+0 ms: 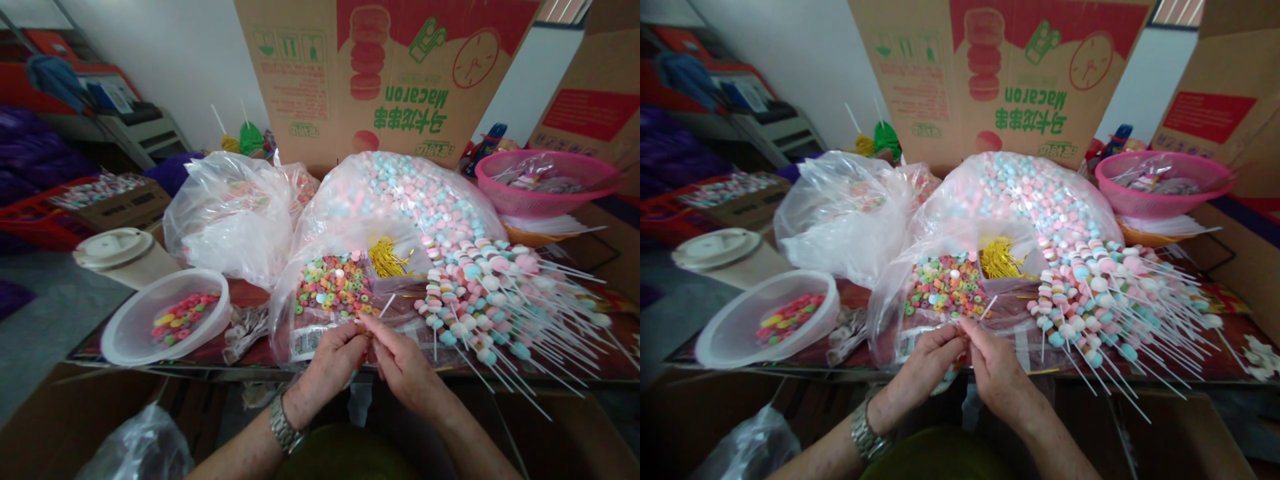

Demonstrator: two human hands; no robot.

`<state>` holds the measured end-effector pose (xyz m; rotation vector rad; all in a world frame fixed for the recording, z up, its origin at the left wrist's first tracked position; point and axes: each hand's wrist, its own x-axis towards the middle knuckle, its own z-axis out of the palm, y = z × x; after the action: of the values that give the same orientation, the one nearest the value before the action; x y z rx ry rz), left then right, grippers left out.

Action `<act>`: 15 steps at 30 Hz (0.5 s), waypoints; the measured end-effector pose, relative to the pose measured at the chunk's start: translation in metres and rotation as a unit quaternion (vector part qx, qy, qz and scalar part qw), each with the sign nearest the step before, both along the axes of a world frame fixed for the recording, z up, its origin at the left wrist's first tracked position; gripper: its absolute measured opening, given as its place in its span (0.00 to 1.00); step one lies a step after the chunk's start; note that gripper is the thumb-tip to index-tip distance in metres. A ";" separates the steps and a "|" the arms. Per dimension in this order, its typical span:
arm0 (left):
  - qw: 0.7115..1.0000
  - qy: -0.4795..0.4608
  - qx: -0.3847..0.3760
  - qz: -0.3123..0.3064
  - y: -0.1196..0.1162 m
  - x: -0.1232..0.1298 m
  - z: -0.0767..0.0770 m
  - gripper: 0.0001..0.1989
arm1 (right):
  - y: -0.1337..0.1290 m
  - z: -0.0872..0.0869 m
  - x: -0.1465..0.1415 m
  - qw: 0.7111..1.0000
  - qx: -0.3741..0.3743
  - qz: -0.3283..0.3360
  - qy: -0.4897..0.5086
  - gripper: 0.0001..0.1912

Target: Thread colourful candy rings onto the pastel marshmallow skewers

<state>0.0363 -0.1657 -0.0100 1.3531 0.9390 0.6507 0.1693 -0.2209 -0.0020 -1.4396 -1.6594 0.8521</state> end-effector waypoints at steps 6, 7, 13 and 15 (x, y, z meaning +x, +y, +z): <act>0.997 -0.016 0.022 -0.079 -0.005 -0.014 -0.002 0.16 | 0.000 -0.015 -0.006 0.997 -0.001 -0.048 -0.058 0.31; 0.998 -0.032 -0.007 -0.055 -0.006 -0.013 -0.004 0.17 | -0.002 -0.019 -0.009 0.996 0.017 -0.063 -0.060 0.31; 0.945 -0.177 -0.274 -0.001 -0.005 -0.014 -0.005 0.16 | -0.015 -0.021 -0.017 0.978 0.083 -0.146 0.124 0.23; 0.911 -0.181 -0.358 -0.100 -0.005 -0.017 -0.005 0.18 | -0.018 -0.010 -0.008 0.991 0.065 -0.015 0.118 0.09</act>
<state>0.0191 -0.1705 -0.0146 0.6267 0.6267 0.3244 0.1610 -0.2387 -0.0121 -1.2204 -1.4833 0.8462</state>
